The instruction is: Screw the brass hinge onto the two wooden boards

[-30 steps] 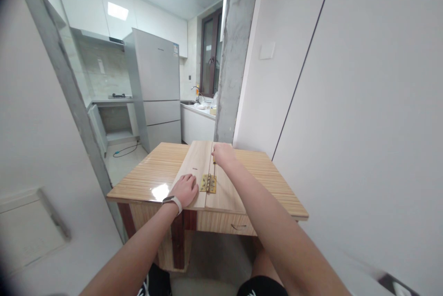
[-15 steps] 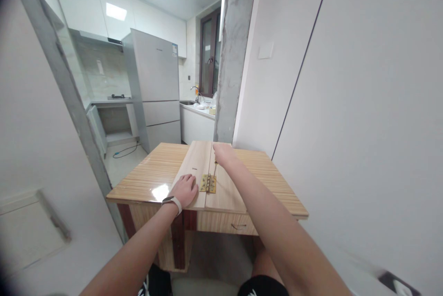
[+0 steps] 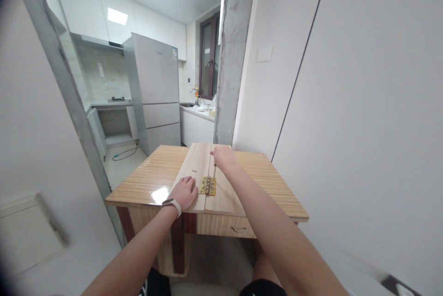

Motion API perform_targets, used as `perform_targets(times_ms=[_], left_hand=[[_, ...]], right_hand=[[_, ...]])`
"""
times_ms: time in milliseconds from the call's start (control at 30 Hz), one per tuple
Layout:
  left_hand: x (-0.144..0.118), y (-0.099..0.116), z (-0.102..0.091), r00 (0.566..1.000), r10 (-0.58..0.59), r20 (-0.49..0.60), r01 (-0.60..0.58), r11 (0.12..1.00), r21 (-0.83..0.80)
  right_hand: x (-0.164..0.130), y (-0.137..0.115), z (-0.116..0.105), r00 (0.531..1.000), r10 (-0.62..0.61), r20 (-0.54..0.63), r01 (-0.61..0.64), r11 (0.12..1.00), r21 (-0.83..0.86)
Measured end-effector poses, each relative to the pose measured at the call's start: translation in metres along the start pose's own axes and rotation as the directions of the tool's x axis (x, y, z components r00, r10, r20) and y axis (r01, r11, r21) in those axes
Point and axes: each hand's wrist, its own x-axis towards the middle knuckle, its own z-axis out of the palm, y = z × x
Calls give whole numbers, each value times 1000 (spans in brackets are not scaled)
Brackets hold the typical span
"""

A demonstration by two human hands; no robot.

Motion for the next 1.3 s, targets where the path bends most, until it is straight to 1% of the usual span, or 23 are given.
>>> perform_targets(times_ms=[133, 267, 367, 433, 633, 733, 967, 1067, 1300], left_hand=[[0, 1, -1, 1000, 0, 5, 0, 1000, 3], [0, 1, -1, 1000, 12, -1, -12, 1000, 6], [0, 1, 0, 1000, 2, 10, -2, 1000, 8], [0, 1, 0, 1000, -7, 18, 7, 1000, 13], [0, 0, 0, 1000, -1, 3, 1, 1000, 18], [0, -1, 2, 1000, 7, -8, -7, 1000, 13], [1, -2, 4, 999, 25, -25, -25, 1000, 7], [0, -2, 3, 999, 23, -24, -23, 1000, 10], [1, -3, 4, 999, 29, -27, -29, 999, 16]], right_hand=[[1, -1, -1, 999, 32, -2, -32, 999, -10], [1, 1, -1, 1000, -26, 3, 26, 1000, -12], [1, 3, -3, 997, -73, 12, 73, 997, 7], [0, 4, -5, 996, -84, 15, 84, 996, 26], [0, 5, -7, 998, -29, 61, 26, 998, 49], [0, 5, -4, 999, -27, 41, 26, 999, 29], [-1, 3, 3, 999, 23, -27, -23, 1000, -1], [-2, 1, 4, 999, 3, -42, -3, 1000, 18], [-3, 0, 1, 998, -57, -28, 59, 995, 82]])
